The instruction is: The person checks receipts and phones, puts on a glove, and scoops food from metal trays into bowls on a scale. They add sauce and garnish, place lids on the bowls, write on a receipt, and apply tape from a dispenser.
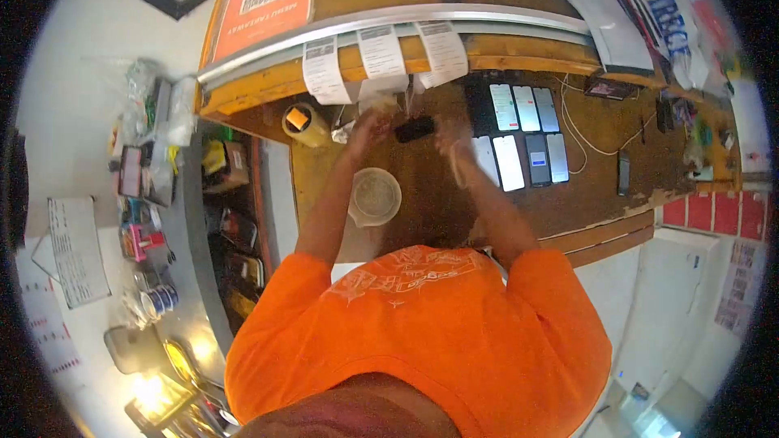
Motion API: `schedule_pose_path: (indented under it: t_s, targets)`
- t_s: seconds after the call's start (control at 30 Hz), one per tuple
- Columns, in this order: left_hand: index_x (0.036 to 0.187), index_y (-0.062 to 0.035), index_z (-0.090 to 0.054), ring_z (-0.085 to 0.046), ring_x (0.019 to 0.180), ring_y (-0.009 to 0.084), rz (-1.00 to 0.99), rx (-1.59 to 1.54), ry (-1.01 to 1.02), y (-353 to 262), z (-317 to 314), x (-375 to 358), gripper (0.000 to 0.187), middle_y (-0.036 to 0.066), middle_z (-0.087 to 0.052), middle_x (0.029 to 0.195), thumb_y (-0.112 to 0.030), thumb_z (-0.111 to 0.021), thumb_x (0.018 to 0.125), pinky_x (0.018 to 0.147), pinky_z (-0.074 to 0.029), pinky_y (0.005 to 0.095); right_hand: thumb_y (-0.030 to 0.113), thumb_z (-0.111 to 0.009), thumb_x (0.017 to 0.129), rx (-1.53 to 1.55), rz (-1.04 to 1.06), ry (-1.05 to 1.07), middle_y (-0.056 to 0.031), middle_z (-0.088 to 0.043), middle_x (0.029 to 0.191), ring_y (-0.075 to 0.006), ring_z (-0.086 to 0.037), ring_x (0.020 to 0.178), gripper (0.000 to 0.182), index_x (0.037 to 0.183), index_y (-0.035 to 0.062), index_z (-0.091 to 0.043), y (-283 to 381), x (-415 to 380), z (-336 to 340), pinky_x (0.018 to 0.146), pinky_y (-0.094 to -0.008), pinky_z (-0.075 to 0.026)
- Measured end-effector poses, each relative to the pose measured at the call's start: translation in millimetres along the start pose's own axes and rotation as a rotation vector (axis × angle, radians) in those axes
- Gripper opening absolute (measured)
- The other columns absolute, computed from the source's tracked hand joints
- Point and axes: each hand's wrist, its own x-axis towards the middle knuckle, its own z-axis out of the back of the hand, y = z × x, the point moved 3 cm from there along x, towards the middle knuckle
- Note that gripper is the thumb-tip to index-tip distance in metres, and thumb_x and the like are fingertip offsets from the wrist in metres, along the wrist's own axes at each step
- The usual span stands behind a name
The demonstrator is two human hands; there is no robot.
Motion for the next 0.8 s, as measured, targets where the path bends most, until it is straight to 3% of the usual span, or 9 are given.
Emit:
schedule_pose_path:
  t_s: [0.03,0.07,0.13,0.2,0.23,0.33,0.43,0.57,0.8]
  targets:
    - [0.125,-0.0129,-0.051,-0.057,0.089,0.0138,-0.065,0.120,-0.088,-7.8,-5.0,-40.9,0.050,0.001,-0.060,0.099,-0.047,-0.054,0.089,0.077,-0.045,0.0289,0.042,-0.047,0.091,-0.099,-0.165,-0.017,-0.0097,-0.059,0.060,-0.0187,-0.056,0.045,0.039,0.078,0.0084,-0.061,66.7,10.0,16.3,0.043,-0.0340,-0.046]
    - [0.118,-0.0080,-0.055,-0.054,0.084,0.0117,-0.113,0.092,-0.094,0.2,2.3,-65.5,0.046,-0.001,-0.058,0.094,-0.044,-0.056,0.089,0.071,-0.044,0.0257,0.044,-0.049,0.089,0.018,0.265,-0.139,-0.0110,-0.063,0.072,-0.0228,-0.062,0.060,0.040,0.078,0.0078,-0.062,13.6,93.1,59.4,0.054,-0.0371,-0.050]
    - [0.091,-0.0024,-0.061,-0.049,0.066,0.0102,-0.318,0.399,-0.373,21.4,27.5,-117.1,0.034,-0.001,-0.056,0.076,-0.036,-0.058,0.090,0.057,-0.041,0.0264,0.038,-0.052,0.087,0.028,1.158,-0.530,-0.0098,-0.065,0.087,-0.0256,-0.062,0.081,0.033,0.079,0.0074,-0.063,39.8,185.5,90.6,0.070,-0.0387,-0.049]
    - [0.076,0.0018,-0.060,-0.050,0.062,0.0108,-0.363,0.589,-0.515,54.3,63.3,-170.6,0.035,0.002,-0.053,0.065,-0.029,-0.055,0.092,0.057,-0.041,0.0280,0.037,-0.052,0.087,0.039,1.208,-0.457,-0.0097,-0.065,0.088,-0.0254,-0.062,0.082,0.032,0.081,0.0077,-0.063,81.3,196.2,87.4,0.071,-0.0387,-0.048]
    - [0.072,0.0040,-0.059,-0.052,0.063,0.0110,-0.251,0.528,-0.593,53.5,55.7,-203.9,0.039,0.004,-0.056,0.064,-0.029,-0.054,0.092,0.058,-0.042,0.0291,0.037,-0.053,0.086,0.008,1.233,-0.384,-0.0097,-0.065,0.088,-0.0253,-0.062,0.082,0.031,0.082,0.0080,-0.063,112.1,208.8,81.4,0.073,-0.0386,-0.047]
    - [0.076,0.0019,-0.065,-0.059,0.068,0.0142,-0.245,0.433,-0.723,110.4,80.3,-267.9,0.047,0.007,-0.063,0.069,-0.037,-0.047,0.094,0.062,-0.046,0.0304,0.036,-0.055,0.085,-0.132,1.309,-0.155,-0.0095,-0.065,0.091,-0.0249,-0.061,0.084,0.029,0.085,0.0089,-0.064,188.2,244.1,84.3,0.076,-0.0385,-0.046]
    - [0.087,-0.0014,-0.065,-0.061,0.071,0.0157,-0.136,0.330,-0.792,127.1,49.5,-314.5,0.046,0.007,-0.065,0.076,-0.041,-0.043,0.095,0.063,-0.046,0.0298,0.036,-0.056,0.083,-0.309,1.336,0.028,-0.0093,-0.065,0.093,-0.0244,-0.061,0.087,0.028,0.088,0.0098,-0.065,239.3,241.6,58.2,0.080,-0.0383,-0.044]
    - [0.104,-0.0078,-0.061,-0.061,0.079,0.0154,0.062,0.242,-0.799,178.7,16.6,-344.0,0.039,0.005,-0.065,0.089,-0.042,-0.043,0.095,0.065,-0.046,0.0291,0.035,-0.058,0.081,-0.593,1.296,0.227,-0.0091,-0.065,0.097,-0.0238,-0.060,0.089,0.028,0.093,0.0110,-0.066,239.9,198.6,48.2,0.085,-0.0381,-0.042]
    - [0.111,-0.0113,-0.057,-0.059,0.087,0.0153,0.315,0.030,-0.592,221.9,-44.3,-310.6,0.043,0.005,-0.063,0.101,-0.048,-0.049,0.090,0.069,-0.046,0.0312,0.033,-0.062,0.077,-1.128,1.088,0.472,-0.0087,-0.066,0.102,-0.0228,-0.059,0.094,0.032,0.101,0.0130,-0.067,184.9,88.2,111.3,0.094,-0.0377,-0.038]
